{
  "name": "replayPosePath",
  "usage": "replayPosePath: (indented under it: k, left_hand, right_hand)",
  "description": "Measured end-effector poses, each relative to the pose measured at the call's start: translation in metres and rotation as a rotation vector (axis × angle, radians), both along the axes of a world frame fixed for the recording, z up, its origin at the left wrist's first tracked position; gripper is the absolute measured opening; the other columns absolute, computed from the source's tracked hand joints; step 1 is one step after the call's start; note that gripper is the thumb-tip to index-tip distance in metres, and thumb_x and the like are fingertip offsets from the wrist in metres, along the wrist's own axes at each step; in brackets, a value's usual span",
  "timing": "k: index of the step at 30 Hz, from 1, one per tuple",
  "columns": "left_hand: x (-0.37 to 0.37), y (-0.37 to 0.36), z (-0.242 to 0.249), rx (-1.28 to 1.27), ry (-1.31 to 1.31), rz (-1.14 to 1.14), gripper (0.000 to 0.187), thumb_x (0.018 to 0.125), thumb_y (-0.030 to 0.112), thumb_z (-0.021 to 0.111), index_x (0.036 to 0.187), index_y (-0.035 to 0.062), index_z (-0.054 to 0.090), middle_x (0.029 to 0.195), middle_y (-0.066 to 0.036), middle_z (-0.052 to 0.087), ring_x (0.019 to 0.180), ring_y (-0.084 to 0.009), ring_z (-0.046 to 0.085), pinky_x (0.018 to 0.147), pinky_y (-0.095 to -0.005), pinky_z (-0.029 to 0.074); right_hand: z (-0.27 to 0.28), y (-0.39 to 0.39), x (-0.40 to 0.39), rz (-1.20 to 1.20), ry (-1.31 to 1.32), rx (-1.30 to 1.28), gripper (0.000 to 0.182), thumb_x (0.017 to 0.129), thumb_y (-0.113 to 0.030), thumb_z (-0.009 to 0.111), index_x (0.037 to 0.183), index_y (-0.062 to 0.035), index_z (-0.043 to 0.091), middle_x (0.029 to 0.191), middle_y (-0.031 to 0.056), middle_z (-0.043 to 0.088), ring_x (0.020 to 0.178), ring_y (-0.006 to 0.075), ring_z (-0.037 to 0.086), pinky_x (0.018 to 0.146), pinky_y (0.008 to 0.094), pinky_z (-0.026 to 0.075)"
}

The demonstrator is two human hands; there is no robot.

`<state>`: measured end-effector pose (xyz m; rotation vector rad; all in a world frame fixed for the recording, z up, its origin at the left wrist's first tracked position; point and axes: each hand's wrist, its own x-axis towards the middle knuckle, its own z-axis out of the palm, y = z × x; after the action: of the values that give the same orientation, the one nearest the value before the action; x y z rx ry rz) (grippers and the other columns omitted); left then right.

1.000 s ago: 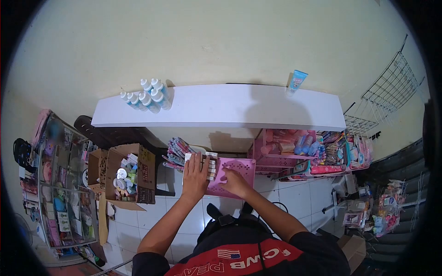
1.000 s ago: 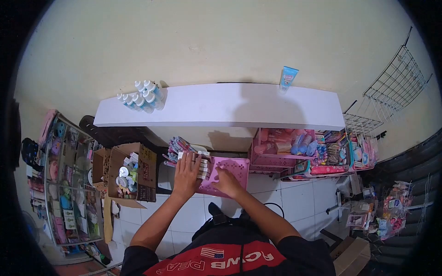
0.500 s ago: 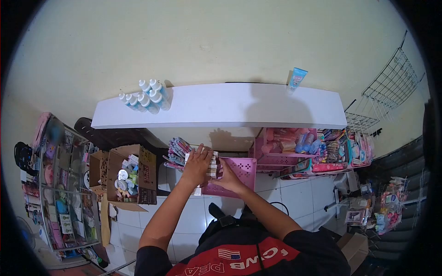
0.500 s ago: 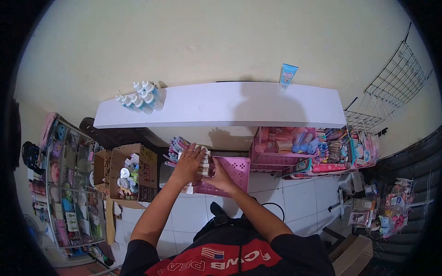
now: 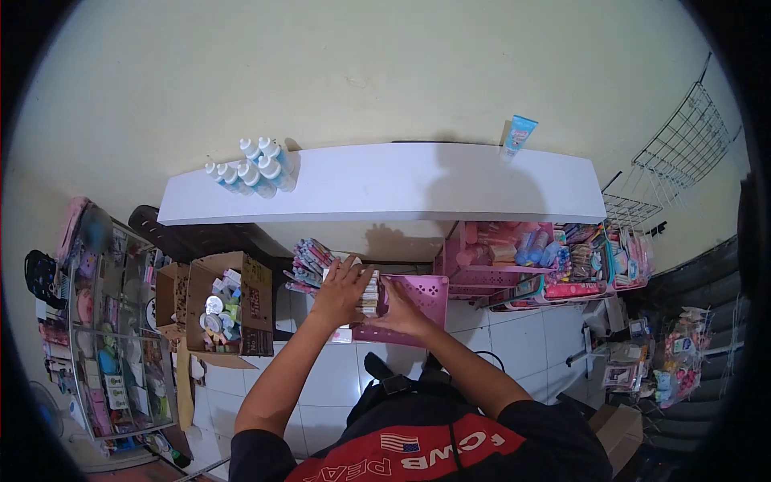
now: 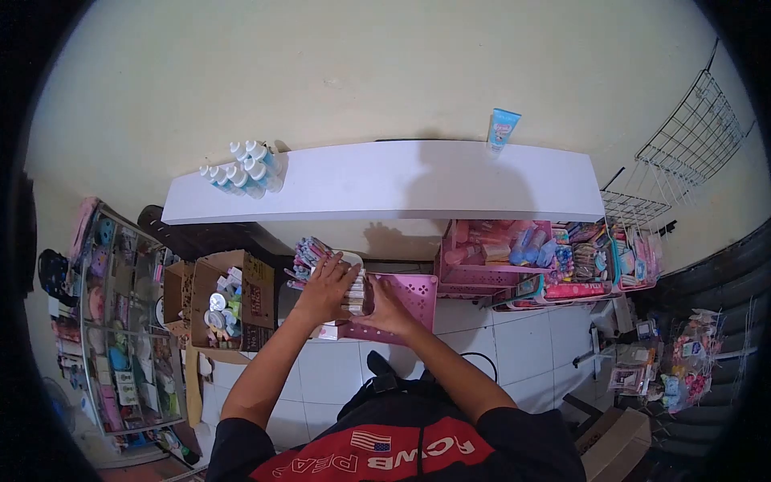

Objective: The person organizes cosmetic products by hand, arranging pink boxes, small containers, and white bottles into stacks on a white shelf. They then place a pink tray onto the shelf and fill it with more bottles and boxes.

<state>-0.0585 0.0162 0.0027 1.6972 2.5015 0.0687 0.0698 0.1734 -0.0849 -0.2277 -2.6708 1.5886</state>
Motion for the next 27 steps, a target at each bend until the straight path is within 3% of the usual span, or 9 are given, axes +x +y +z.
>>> replayPosePath:
  k: [6,12,19,22,24,25,27]
  left_hand:
    - [0.005,0.001,0.004,-0.009,0.043,0.040,0.112,0.064,0.034,0.091,0.158,0.0082,0.038,0.153,-0.020,0.048,0.153,-0.0383,0.031,0.128,-0.0548,0.020]
    - [0.005,0.004,0.003,0.019,0.026,0.049,0.113,0.060,0.031,0.093,0.157,0.0086,0.039,0.154,-0.021,0.045,0.153,-0.0404,0.030,0.127,-0.0560,0.021]
    - [0.005,0.002,0.000,0.080,-0.002,0.049,0.115,0.059,0.030,0.093,0.158,0.0102,0.038,0.155,-0.021,0.044,0.153,-0.0409,0.030,0.127,-0.0566,0.021]
    - [0.007,0.002,0.004,0.075,-0.016,0.055,0.115,0.059,0.031,0.094,0.158,0.0116,0.039,0.156,-0.021,0.044,0.153,-0.0410,0.030,0.127,-0.0570,0.021]
    - [0.008,0.002,0.006,0.077,-0.021,0.047,0.113,0.060,0.032,0.094,0.157,0.0119,0.040,0.157,-0.021,0.043,0.153,-0.0411,0.029,0.127,-0.0569,0.021]
    - [0.008,0.002,0.009,0.077,-0.022,0.046,0.113,0.060,0.032,0.094,0.157,0.0119,0.040,0.157,-0.021,0.043,0.153,-0.0411,0.029,0.127,-0.0569,0.021]
    - [0.007,0.000,0.019,0.114,-0.097,0.056,0.113,0.060,0.032,0.094,0.157,0.0115,0.040,0.157,-0.021,0.042,0.153,-0.0415,0.029,0.127,-0.0561,0.022]
  right_hand:
    - [-0.008,-0.005,-0.008,-0.016,0.029,-0.009,0.128,0.070,-0.035,0.097,0.162,0.0029,0.016,0.157,0.0314,0.034,0.146,0.0452,0.038,0.121,0.0479,0.034]
    - [-0.001,-0.002,-0.008,-0.025,0.030,-0.008,0.139,0.070,-0.033,0.096,0.165,-0.0028,-0.001,0.159,0.0329,0.032,0.148,0.0467,0.035,0.123,0.0480,0.034]
    - [-0.005,0.003,-0.003,-0.011,0.079,0.021,0.142,0.069,-0.036,0.097,0.165,-0.0023,-0.002,0.159,0.0327,0.032,0.147,0.0464,0.037,0.121,0.0483,0.035]
    - [-0.005,0.002,0.002,-0.010,0.070,0.040,0.142,0.069,-0.036,0.097,0.165,-0.0014,-0.001,0.155,0.0326,0.037,0.142,0.0469,0.042,0.117,0.0494,0.039]
    - [-0.004,-0.001,0.005,-0.030,0.053,0.078,0.143,0.070,-0.033,0.097,0.165,-0.0026,-0.004,0.144,0.0319,0.049,0.130,0.0431,0.054,0.108,0.0478,0.047]
    - [-0.002,-0.001,0.006,-0.031,0.053,0.077,0.143,0.070,-0.033,0.097,0.165,-0.0026,-0.004,0.144,0.0319,0.049,0.130,0.0431,0.054,0.108,0.0478,0.047]
    - [0.004,-0.001,0.008,0.012,-0.190,-0.096,0.141,0.074,-0.028,0.095,0.165,-0.0047,-0.009,0.121,0.0277,0.065,0.110,0.0363,0.067,0.094,0.0439,0.054]
